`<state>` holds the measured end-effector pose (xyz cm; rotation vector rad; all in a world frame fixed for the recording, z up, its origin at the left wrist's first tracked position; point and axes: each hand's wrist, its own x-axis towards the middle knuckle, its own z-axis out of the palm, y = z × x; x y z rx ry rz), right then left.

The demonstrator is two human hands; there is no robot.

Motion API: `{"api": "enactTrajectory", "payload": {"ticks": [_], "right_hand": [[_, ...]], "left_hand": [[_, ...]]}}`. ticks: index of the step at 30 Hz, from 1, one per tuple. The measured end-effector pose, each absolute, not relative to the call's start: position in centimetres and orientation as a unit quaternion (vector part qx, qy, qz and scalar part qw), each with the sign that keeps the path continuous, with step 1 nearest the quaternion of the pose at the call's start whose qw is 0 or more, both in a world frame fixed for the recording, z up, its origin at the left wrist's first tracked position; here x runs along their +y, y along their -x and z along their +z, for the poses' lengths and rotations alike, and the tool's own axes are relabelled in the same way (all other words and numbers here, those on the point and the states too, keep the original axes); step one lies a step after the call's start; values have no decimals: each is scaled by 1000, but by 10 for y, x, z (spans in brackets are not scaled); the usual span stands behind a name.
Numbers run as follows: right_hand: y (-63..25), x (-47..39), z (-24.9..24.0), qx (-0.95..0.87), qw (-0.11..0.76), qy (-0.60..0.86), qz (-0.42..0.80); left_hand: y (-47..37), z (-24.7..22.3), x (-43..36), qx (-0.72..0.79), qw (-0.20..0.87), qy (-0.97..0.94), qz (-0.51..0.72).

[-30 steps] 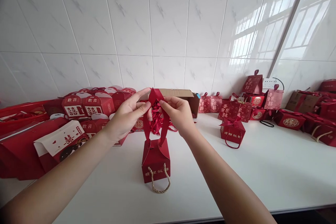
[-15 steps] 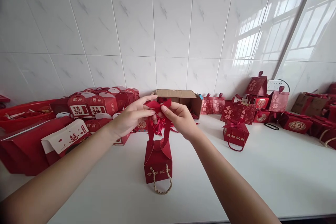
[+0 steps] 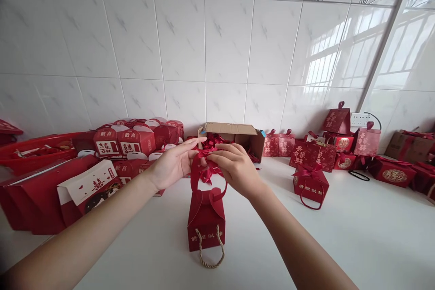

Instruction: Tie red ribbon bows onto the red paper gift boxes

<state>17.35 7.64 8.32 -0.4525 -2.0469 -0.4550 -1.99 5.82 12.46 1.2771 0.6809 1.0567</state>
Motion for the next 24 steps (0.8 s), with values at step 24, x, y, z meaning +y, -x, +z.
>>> {"api": "enactTrajectory", "payload": {"ticks": [24], "right_hand": [[-169, 70, 77, -836, 513, 195, -11]], "left_hand": [[20, 101, 75, 399, 419, -731, 363]]}}
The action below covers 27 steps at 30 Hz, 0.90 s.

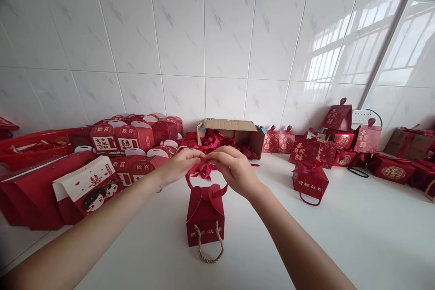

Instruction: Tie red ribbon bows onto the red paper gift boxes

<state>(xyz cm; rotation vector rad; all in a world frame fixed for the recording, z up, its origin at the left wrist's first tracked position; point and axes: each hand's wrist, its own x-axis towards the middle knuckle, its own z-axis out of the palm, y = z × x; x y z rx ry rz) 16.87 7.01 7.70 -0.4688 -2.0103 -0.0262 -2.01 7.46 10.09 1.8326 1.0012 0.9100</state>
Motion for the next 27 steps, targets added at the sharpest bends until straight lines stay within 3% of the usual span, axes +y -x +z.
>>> {"api": "enactTrajectory", "payload": {"ticks": [7, 11, 14, 18, 24, 27], "right_hand": [[-177, 75, 71, -853, 371, 251, -267], [-171, 75, 67, -831, 377, 280, -299], [-169, 76, 66, -821, 405, 284, -287], [-165, 75, 65, -806, 472, 291, -204], [-168, 64, 63, -716, 618, 316, -78], [-183, 58, 46, -675, 636, 373, -20]], "left_hand": [[31, 111, 67, 362, 521, -670, 385], [31, 112, 59, 331, 628, -628, 317], [33, 113, 56, 327, 614, -655, 296], [36, 111, 48, 364, 459, -741, 329], [49, 93, 29, 465, -50, -812, 349], [67, 80, 21, 492, -130, -796, 327]]}}
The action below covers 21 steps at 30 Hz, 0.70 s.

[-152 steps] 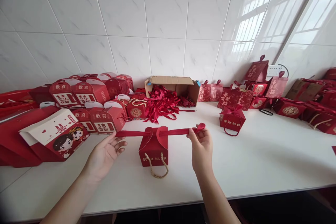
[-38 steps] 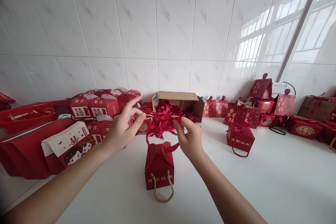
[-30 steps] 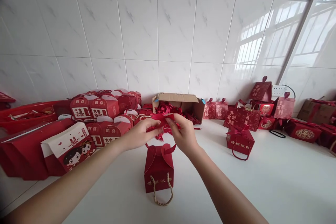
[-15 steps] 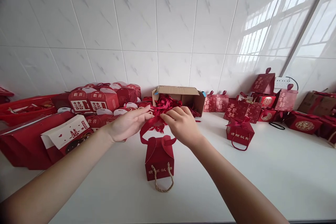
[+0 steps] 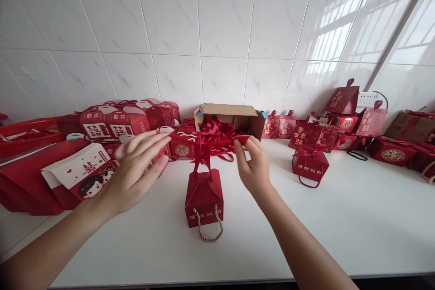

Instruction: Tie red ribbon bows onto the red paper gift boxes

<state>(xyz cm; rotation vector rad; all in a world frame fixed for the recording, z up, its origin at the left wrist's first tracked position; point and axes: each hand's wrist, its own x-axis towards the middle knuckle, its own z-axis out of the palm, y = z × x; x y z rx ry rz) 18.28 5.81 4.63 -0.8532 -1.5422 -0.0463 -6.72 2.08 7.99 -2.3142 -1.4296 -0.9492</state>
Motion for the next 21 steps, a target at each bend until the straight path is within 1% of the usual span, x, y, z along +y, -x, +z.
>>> {"api": "enactTrajectory", "payload": {"ticks": [3, 6, 10, 13, 14, 16, 18, 20, 21], "right_hand": [[-204, 53, 20, -645, 623, 442, 35], [-231, 45, -8, -631, 577, 512, 75], [-268, 36, -40, -611, 488, 607, 143], [-285, 36, -57, -603, 393, 658, 220], [-286, 38, -60, -601, 373, 670, 228], [-283, 42, -63, -583, 374, 692, 201], [-271, 46, -57, -560, 422, 694, 159], [-252, 49, -45, -567, 467, 659, 163], [-242, 49, -38, -585, 479, 628, 188]], "left_hand": [[91, 65, 12, -536, 131, 778, -302], [119, 44, 0, -597, 92, 744, -287], [154, 6, -15, -683, 16, 676, -275], [167, -18, -20, -710, -59, 658, -243], [167, -22, -19, -711, -78, 660, -230], [159, -22, -16, -704, -87, 670, -218], [143, -14, -11, -678, -78, 691, -239], [121, -3, -5, -634, -96, 714, -281], [110, 2, -1, -608, -125, 724, -301]]}}
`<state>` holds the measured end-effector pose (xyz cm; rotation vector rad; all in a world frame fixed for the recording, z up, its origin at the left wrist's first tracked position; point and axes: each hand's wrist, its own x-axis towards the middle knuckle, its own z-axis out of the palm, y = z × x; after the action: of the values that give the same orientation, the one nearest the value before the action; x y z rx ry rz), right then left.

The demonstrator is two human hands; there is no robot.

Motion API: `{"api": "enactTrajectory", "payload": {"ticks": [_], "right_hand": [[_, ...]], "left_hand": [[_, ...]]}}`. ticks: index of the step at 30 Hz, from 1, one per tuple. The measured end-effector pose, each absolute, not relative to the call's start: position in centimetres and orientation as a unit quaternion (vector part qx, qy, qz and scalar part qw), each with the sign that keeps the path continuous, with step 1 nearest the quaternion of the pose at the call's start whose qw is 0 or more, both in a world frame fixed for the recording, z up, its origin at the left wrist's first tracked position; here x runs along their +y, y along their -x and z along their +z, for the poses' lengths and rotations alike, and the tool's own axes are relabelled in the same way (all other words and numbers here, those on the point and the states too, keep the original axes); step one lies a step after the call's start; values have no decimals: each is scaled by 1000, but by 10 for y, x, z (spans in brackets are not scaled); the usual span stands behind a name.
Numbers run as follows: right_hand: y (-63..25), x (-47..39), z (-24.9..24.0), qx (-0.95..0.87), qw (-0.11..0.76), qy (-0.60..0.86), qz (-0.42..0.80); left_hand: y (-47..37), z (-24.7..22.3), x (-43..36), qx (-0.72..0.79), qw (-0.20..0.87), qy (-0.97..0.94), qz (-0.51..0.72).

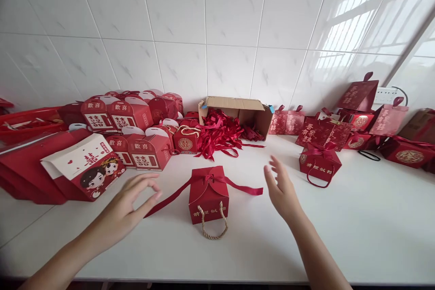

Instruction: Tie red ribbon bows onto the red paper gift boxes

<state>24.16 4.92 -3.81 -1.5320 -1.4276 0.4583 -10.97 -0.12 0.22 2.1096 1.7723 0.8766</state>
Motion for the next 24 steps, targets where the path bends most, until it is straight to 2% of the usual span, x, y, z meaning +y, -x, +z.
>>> {"api": "enactTrajectory", "payload": {"ticks": [4, 11, 14, 18, 24], "right_hand": [[-197, 51, -17, -666, 447, 511, 311], [-164, 62, -30, -684, 389, 491, 374], [-164, 60, -31, -661, 369, 511, 408], [-164, 55, -25, -626, 352, 554, 420], [-169, 52, -15, -636, 331, 581, 386]], "left_hand": [[67, 10, 14, 523, 255, -732, 353], [43, -1, 31, 484, 323, -709, 399], [45, -1, 34, 513, 356, -680, 384], [50, 2, 39, 572, 347, -655, 351], [54, 11, 46, 543, 373, -706, 260]]}}
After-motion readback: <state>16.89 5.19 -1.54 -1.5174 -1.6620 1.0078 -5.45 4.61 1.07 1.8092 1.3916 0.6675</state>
